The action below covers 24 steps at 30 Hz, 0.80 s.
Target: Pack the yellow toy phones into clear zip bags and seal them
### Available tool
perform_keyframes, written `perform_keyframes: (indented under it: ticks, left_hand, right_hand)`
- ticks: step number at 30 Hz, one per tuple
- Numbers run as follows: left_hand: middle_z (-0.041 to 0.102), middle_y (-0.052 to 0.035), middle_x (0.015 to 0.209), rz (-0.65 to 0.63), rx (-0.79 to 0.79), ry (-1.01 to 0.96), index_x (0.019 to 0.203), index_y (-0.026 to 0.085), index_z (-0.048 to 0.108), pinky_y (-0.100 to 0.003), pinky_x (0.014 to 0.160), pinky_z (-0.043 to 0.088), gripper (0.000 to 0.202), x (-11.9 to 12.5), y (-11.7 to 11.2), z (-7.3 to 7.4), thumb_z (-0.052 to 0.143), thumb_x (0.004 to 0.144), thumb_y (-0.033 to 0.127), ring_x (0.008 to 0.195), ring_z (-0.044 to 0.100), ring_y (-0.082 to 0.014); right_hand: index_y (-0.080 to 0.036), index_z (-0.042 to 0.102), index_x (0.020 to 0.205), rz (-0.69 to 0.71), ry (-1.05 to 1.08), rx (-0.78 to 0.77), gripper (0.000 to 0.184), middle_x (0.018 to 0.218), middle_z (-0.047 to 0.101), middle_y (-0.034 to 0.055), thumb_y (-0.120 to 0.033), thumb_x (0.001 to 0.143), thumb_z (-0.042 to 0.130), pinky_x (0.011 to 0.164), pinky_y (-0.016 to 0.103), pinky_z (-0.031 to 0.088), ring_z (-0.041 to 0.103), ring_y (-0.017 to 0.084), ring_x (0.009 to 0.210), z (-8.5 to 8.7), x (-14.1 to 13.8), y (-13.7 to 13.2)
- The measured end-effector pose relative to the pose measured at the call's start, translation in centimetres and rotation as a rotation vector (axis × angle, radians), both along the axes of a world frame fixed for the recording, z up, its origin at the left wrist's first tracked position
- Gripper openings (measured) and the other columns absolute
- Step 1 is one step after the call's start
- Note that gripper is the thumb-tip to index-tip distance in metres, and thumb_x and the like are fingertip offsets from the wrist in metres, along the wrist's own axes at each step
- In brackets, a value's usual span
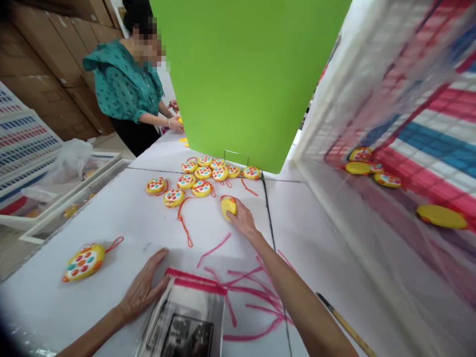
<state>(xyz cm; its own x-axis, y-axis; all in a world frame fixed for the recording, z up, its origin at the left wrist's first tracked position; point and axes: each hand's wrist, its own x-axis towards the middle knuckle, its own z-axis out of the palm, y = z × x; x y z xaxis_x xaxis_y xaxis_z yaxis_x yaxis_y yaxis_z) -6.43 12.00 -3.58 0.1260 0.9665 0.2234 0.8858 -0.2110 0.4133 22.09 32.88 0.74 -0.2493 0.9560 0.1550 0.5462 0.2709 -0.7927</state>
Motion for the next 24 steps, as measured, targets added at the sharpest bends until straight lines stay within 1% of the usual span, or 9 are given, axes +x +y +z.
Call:
perform_keyframes:
  ticks: [2, 4, 9, 13, 17, 19, 21, 22, 24]
  left_hand:
    - [0.043, -0.0125, 0.134, 0.006, 0.006, 0.01, 0.134, 0.02, 0.027, -0.042, 0.1, 0.04, 0.055, 0.0, 0.0, 0.1, 0.047, 0.084, 0.031, 0.123, 0.042, -0.0246]
    - [0.044, -0.0114, 0.134, 0.013, 0.011, 0.01, 0.134, 0.021, 0.027, -0.041, 0.099, 0.041, 0.055, 0.0, 0.0, 0.3, 0.048, 0.084, 0.031, 0.121, 0.044, -0.0246]
    - [0.045, -0.0102, 0.133, 0.025, 0.014, 0.004, 0.134, 0.022, 0.028, -0.04, 0.099, 0.041, 0.055, 0.2, 0.1, 0.4, 0.048, 0.083, 0.031, 0.121, 0.045, -0.0244]
    - [0.043, -0.011, 0.135, 0.015, -0.017, 0.014, 0.133, 0.021, 0.028, -0.04, 0.1, 0.04, 0.055, 0.1, 0.0, 0.3, 0.048, 0.083, 0.03, 0.123, 0.042, -0.0242]
    - [0.044, -0.0104, 0.133, 0.029, -0.023, -0.009, 0.133, 0.022, 0.028, -0.04, 0.099, 0.041, 0.054, 0.0, 0.1, 0.5, 0.048, 0.083, 0.031, 0.121, 0.044, -0.0243]
    - [0.047, -0.0106, 0.13, 0.072, 0.001, -0.021, 0.131, 0.022, 0.031, -0.041, 0.097, 0.043, 0.05, 0.7, 0.2, 0.9, 0.046, 0.084, 0.03, 0.119, 0.047, -0.0239]
    - [0.05, -0.0111, 0.127, 0.07, 0.049, -0.03, 0.126, 0.021, 0.035, -0.041, 0.095, 0.045, 0.043, 2.2, -0.1, 1.5, 0.045, 0.085, 0.027, 0.117, 0.049, -0.0235]
    - [0.051, -0.0112, 0.125, 0.033, 0.072, -0.03, 0.123, 0.021, 0.038, -0.042, 0.095, 0.046, 0.04, 3.3, -0.4, 1.8, 0.045, 0.085, 0.025, 0.117, 0.048, -0.0236]
    - [0.054, -0.011, 0.122, -0.099, 0.089, -0.007, 0.118, 0.021, 0.044, -0.043, 0.094, 0.045, 0.034, 5.8, -1.4, 2.6, 0.046, 0.084, 0.021, 0.116, 0.048, -0.0243]
  right_hand:
    - [-0.02, 0.048, 0.112, 0.064, 0.071, -0.089, 0.041, 0.088, 0.061, 0.0036, -0.031, 0.073, 0.054, 0.065, 0.031, 0.048, 0.058, 0.019, 0.075, 0.4, 0.6, 0.3]
    - [-0.019, 0.046, 0.112, 0.134, 0.15, -0.155, 0.042, 0.091, 0.061, 0.0034, -0.032, 0.073, 0.054, 0.06, 0.028, 0.049, 0.059, 0.018, 0.075, 0.9, 1.0, 0.1]
    - [-0.02, 0.045, 0.113, 0.285, 0.331, -0.247, 0.048, 0.101, 0.057, 0.0013, -0.023, 0.067, 0.058, 0.074, 0.026, 0.046, 0.055, 0.016, 0.09, 2.6, 0.9, -2.0]
    - [-0.021, 0.049, 0.108, 0.318, 0.4, -0.355, 0.046, 0.094, 0.054, -0.001, -0.015, 0.064, 0.06, 0.068, 0.022, 0.043, 0.053, 0.014, 0.08, 3.5, 0.4, -4.1]
    - [-0.022, 0.049, 0.105, 0.321, 0.404, -0.378, 0.043, 0.086, 0.052, -0.0026, -0.013, 0.064, 0.059, 0.063, 0.02, 0.041, 0.05, 0.012, 0.073, 3.7, -0.1, -6.2]
    - [-0.022, 0.05, 0.104, 0.337, 0.407, -0.368, 0.04, 0.088, 0.052, -0.0019, -0.013, 0.066, 0.058, 0.066, 0.021, 0.042, 0.051, 0.013, 0.077, 3.8, -0.3, -7.3]
    - [-0.022, 0.05, 0.104, 0.34, 0.414, -0.372, 0.038, 0.091, 0.053, -0.0009, -0.015, 0.068, 0.057, 0.07, 0.022, 0.043, 0.052, 0.014, 0.081, 3.9, -0.2, -8.5]
    - [-0.022, 0.049, 0.105, 0.329, 0.42, -0.384, 0.038, 0.092, 0.054, -0.0004, -0.017, 0.069, 0.058, 0.071, 0.023, 0.044, 0.052, 0.015, 0.081, 3.9, -0.2, -9.1]
    - [-0.021, 0.047, 0.107, 0.277, 0.448, -0.421, 0.038, 0.091, 0.054, 0.0004, -0.022, 0.071, 0.06, 0.07, 0.023, 0.045, 0.053, 0.015, 0.08, 3.8, 0.0, -10.4]
